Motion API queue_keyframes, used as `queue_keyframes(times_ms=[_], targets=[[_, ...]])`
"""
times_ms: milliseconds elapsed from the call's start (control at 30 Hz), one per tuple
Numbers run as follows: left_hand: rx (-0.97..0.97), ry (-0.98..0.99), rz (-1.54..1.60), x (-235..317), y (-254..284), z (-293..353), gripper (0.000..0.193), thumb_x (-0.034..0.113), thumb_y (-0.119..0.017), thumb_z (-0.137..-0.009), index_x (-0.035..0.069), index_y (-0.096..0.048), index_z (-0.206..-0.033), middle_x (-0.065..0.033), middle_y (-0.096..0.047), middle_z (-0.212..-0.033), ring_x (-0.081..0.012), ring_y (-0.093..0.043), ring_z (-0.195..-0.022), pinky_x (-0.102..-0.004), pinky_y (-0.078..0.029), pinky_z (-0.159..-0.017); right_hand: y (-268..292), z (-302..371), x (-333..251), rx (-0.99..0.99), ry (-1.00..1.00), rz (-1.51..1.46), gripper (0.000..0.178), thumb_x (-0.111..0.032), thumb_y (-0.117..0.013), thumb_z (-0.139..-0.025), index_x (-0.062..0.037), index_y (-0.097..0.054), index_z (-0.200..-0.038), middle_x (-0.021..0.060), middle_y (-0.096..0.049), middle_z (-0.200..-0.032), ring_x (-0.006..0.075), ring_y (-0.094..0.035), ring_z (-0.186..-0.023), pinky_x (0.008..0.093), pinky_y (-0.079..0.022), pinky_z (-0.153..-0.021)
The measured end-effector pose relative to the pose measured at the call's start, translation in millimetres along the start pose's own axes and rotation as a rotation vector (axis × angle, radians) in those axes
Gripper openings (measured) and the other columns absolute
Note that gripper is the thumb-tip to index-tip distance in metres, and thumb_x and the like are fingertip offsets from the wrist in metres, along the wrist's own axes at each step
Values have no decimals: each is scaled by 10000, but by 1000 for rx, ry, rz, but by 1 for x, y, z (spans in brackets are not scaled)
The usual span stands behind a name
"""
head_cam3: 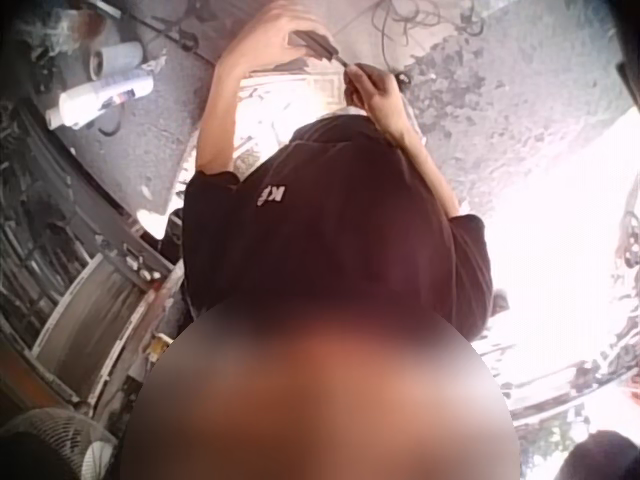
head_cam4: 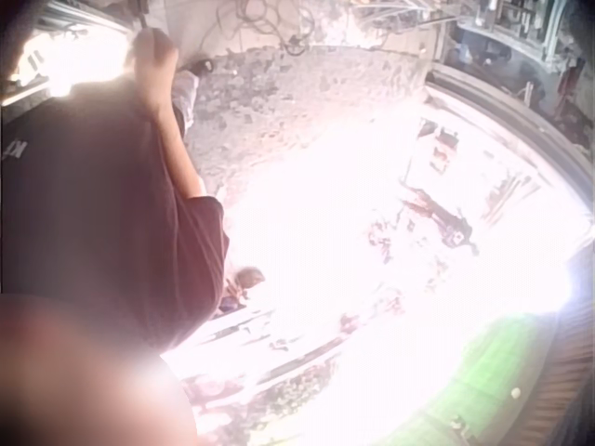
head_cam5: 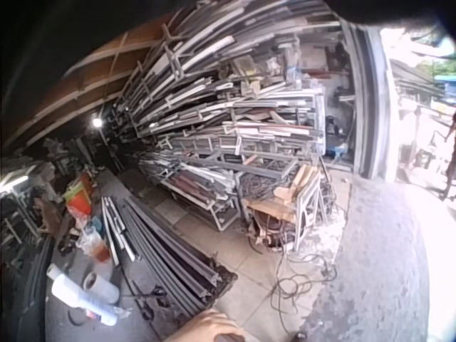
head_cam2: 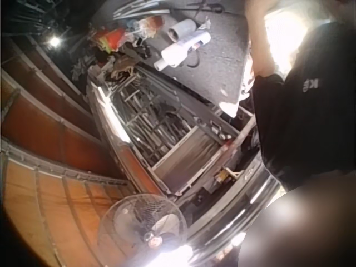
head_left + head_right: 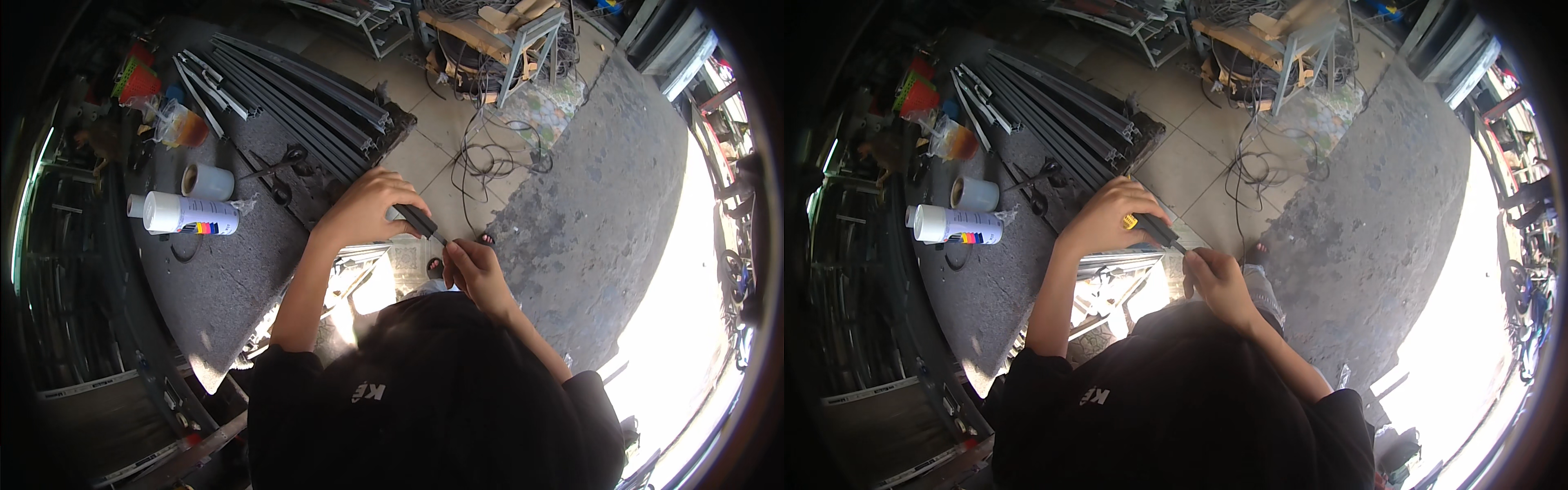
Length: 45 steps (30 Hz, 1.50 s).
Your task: The person retrieves metal profiles from a rack, places them on a workbench, and uses shears to cut them. They also handle a power cord and a smartphone on the bench during the process.
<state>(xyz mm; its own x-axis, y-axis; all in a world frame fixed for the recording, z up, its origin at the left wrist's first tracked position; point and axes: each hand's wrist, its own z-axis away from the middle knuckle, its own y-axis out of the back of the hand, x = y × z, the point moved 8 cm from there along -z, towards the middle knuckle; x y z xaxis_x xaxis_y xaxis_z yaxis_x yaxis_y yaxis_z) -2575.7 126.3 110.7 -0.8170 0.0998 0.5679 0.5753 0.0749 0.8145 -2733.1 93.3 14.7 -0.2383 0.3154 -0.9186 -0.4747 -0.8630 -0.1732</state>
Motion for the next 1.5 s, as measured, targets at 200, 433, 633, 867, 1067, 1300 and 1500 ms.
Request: queue_keyframes(times_ms=[200, 433, 633, 867, 1067, 1300, 1500], targets=[[-4, 2, 5, 0, -2, 0, 274, 229, -826, -654, 136, -730, -893, -11, -670, -805, -218, -604, -872, -364, -421, -904, -14, 1, -3, 112, 156, 180, 320, -216, -446, -1036, 5, -568, -838, 28, -587, -628, 72, -513, -499, 241, -368, -467], [3, -17, 4, 0, -4, 2, 263, 190, -817, -659, 129, -727, -899, -22, -667, -814, -225, -604, -880, -365, -417, -909, -5, 2, -29, 12, 73, 262, 308, -168, -507, -985, 53, -610, -797, 91, -595, -551, 143, -589, -505, 293, -434, -517], [-36, 13, -15, -3, -8, 2, 289, 158, -824, -638, 139, -739, -913, 4, -691, -870, -193, -612, -900, -347, -412, -938, -17, -16, -55, -17, 104, 419, 299, -166, -519, -986, 28, -617, -781, 53, -582, -528, 114, -575, -475, 260, -436, -505], [-37, 24, 17, -5, -3, 1, 301, 193, -835, -627, 133, -741, -906, -2, -697, -859, -196, -614, -893, -346, -427, -918, 7, -11, -1, -106, 134, 140, 275, -243, -597, -967, 12, -666, -891, 91, -674, -765, 94, -554, -570, 277, -451, -545], [-48, 70, 31, -6, -4, 1, 307, 166, -835, -624, 143, -745, -917, 8, -712, -897, -174, -624, -906, -342, -384, -1007, 39, 31, 6, 68, 22, 351, 284, -208, -611, -951, 25, -674, -800, 68, -627, -615, 103, -582, -556, 269, -443, -540], [-33, 63, -90, 12, -6, 1, 282, 136, -798, -665, 124, -722, -936, -24, -692, -891, -198, -630, -949, -410, -318, -1056, 4, -13, -47, 32, 246, 373, 381, -276, -667, -896, 45, -683, -691, 132, -634, -566, 196, -617, -506, 337, -476, -550], [-17, 115, -72, 9, -2, -2, 276, 188, -818, -638, 118, -728, -890, -33, -704, -885, -231, -643, -916, -407, -360, -1025, 3, -6, 37, -811, 24, -106, 487, -454, -461, -1015, -19, -664, -934, 42, -630, -719, 92, -534, -567, 227, -421, -505]])
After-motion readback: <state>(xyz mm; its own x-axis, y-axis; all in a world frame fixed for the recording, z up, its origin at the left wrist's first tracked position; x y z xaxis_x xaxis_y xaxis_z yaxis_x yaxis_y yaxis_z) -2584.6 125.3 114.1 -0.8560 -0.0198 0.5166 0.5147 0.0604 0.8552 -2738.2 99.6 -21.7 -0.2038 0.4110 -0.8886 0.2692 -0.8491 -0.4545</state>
